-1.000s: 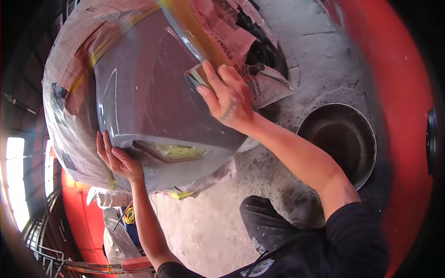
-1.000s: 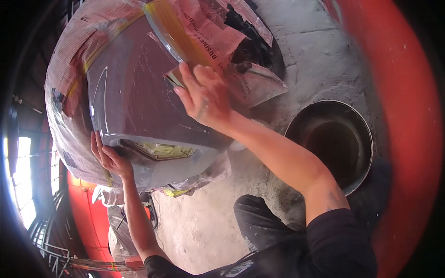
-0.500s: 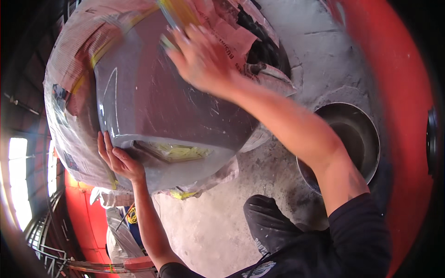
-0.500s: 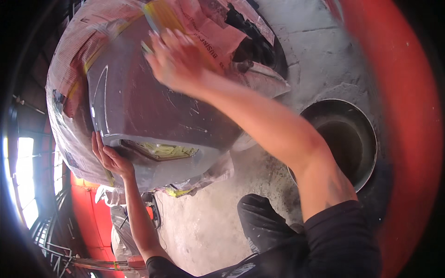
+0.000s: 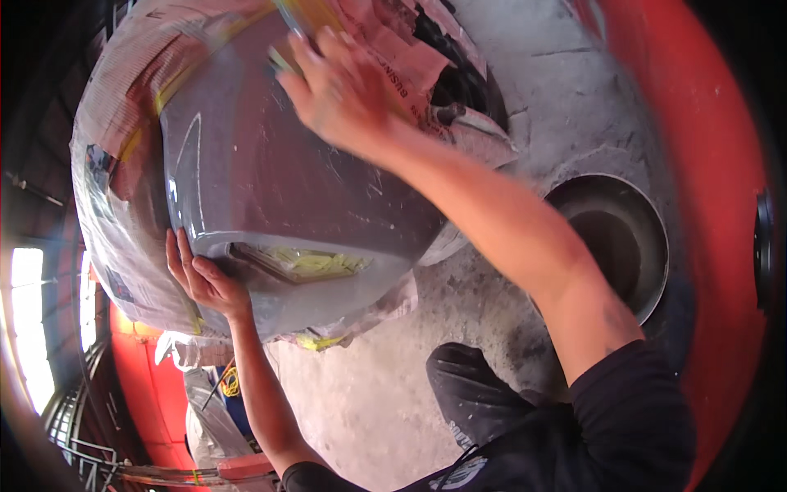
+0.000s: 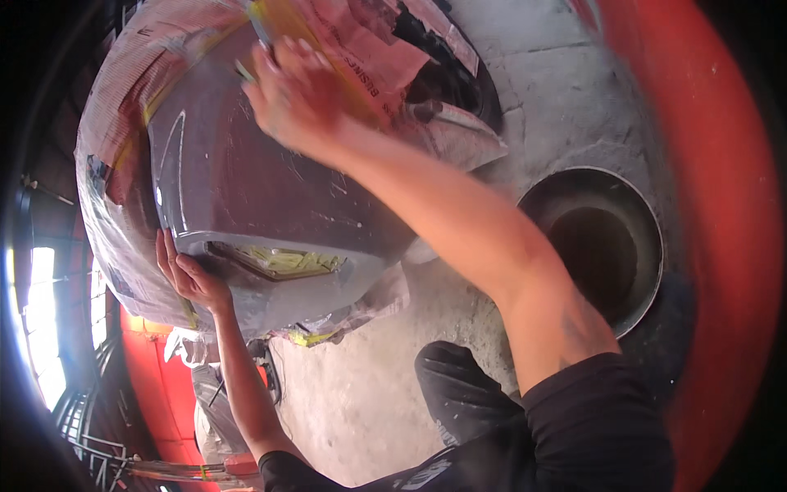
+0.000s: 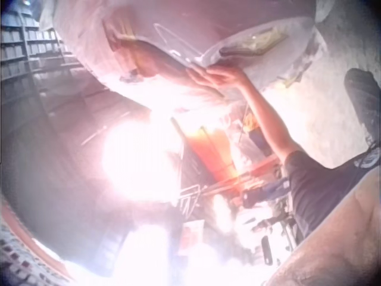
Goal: The person kneels on the floor and uses a sanding block to smooth the surface of a grey car headlight assembly. They repeatedly dip the sanding block into a bucket of water and rub it against the plastic surface, occasionally pausing to wipe the area with their hand.
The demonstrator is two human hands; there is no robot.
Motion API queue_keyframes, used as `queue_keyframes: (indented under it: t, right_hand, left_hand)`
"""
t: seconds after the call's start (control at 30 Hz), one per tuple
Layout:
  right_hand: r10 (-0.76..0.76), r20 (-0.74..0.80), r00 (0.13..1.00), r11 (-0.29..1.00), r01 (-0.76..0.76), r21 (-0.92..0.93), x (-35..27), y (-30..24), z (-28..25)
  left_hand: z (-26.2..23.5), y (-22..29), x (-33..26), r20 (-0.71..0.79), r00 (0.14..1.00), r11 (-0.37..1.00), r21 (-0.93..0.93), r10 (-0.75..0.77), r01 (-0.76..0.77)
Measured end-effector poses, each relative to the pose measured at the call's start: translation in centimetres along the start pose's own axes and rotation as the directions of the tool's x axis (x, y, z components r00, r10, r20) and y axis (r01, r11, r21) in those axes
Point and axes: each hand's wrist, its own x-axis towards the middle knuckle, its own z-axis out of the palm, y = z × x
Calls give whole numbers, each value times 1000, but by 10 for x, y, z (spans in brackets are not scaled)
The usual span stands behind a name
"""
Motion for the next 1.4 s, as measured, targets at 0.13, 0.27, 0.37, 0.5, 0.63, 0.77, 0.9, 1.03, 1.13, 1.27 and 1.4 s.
queue_keyframes:
  t: [0.13,0.27,0.37,0.5,0.63,0.77,0.9,1.03,1.13,1.27,1.4]
  right_hand:
    - [-47,152,987,993,30,113,-95,-24,-72]
    - [-59,128,990,998,55,28,-19,-2,-33]
    - [-10,49,999,999,12,-42,-25,-13,-21]
    - [-109,208,972,981,71,180,-133,-50,-98]
    - [-205,142,969,971,182,156,-35,-63,-39]
    - [-264,154,952,955,237,178,-132,-55,-92]
    - [-302,203,931,940,257,223,-97,-73,-88]
    - [-325,129,937,931,293,217,-92,-80,-63]
    - [-319,209,924,942,286,176,-143,-54,-103]
    - [-349,184,919,925,306,225,-78,-101,-62]
    - [-310,194,931,948,287,141,-121,-84,-82]
  left_hand:
    - [-8,2,6,1,1000,1000,14,22,-22]
    - [1,2,-1,-2,1000,1000,-7,18,-18]
    - [0,1,-2,8,1000,999,-40,3,-3]
    - [-1,4,5,-16,1000,1000,-16,3,-3]
    - [0,3,4,-26,1000,1000,-27,1,-2]
    - [-1,0,-4,-52,998,995,-92,-46,41]
    - [2,-4,3,-77,997,998,-53,13,-17]
    - [-2,-3,-1,-51,997,996,-72,-50,47]
    - [3,-2,2,-86,996,997,-73,-26,20]
    - [-2,-13,-8,-162,987,998,-58,-16,7]
    - [-6,-10,-12,-116,992,998,-25,-58,55]
